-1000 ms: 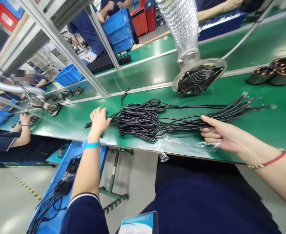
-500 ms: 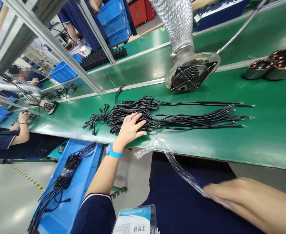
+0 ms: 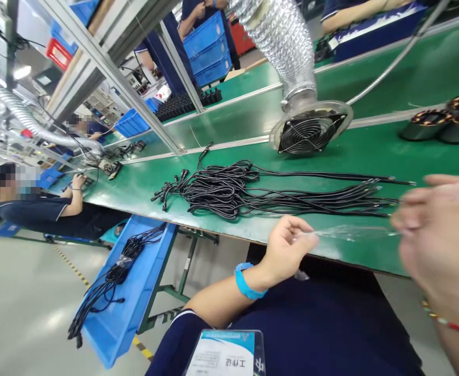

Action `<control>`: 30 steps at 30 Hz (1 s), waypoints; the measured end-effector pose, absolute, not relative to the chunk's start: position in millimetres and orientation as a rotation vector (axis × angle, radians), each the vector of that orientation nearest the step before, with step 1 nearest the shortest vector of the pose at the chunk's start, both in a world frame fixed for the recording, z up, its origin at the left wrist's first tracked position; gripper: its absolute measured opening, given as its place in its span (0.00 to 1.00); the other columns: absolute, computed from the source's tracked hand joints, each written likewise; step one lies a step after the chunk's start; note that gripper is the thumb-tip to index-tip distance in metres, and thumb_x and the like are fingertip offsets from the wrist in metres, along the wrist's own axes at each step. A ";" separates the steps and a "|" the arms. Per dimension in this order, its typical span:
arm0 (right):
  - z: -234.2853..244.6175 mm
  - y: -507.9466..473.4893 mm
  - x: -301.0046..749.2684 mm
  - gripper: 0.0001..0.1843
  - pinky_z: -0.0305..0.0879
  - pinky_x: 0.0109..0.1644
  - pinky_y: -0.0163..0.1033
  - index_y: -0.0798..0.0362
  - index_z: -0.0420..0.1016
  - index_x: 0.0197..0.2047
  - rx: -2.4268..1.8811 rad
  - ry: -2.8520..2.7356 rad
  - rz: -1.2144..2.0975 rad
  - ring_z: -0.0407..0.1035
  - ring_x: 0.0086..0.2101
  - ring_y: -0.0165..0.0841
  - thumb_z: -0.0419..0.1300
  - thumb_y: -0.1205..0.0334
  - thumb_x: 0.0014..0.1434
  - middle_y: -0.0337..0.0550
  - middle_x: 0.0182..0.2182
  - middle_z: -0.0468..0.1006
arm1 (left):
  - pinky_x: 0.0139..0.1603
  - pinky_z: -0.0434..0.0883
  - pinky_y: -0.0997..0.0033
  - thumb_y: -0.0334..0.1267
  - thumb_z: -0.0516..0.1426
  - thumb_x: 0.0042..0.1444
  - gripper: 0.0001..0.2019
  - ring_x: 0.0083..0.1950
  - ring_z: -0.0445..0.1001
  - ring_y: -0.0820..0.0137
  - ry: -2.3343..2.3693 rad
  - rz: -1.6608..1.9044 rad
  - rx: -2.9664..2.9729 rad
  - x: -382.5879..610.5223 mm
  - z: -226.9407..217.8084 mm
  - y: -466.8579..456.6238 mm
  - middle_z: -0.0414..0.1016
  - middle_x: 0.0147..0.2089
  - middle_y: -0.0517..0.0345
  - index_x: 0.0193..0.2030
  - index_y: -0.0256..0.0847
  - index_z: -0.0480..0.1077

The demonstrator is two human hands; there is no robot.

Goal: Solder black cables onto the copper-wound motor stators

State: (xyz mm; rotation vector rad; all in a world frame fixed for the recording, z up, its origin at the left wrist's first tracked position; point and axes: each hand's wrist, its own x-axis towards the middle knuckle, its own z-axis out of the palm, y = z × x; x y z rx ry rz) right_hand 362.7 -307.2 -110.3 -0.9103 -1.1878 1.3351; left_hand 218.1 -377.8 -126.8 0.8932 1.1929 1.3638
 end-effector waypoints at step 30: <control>-97.0 -230.9 302.4 0.09 0.69 0.40 0.43 0.53 0.64 0.39 -0.535 -2.242 0.052 0.70 0.41 0.38 0.47 0.60 0.65 0.51 0.40 0.72 | 0.43 0.68 0.66 0.53 0.53 0.59 0.20 0.33 0.71 0.71 0.965 0.819 0.315 172.2 -110.7 -274.4 0.73 0.32 0.55 0.41 0.36 0.72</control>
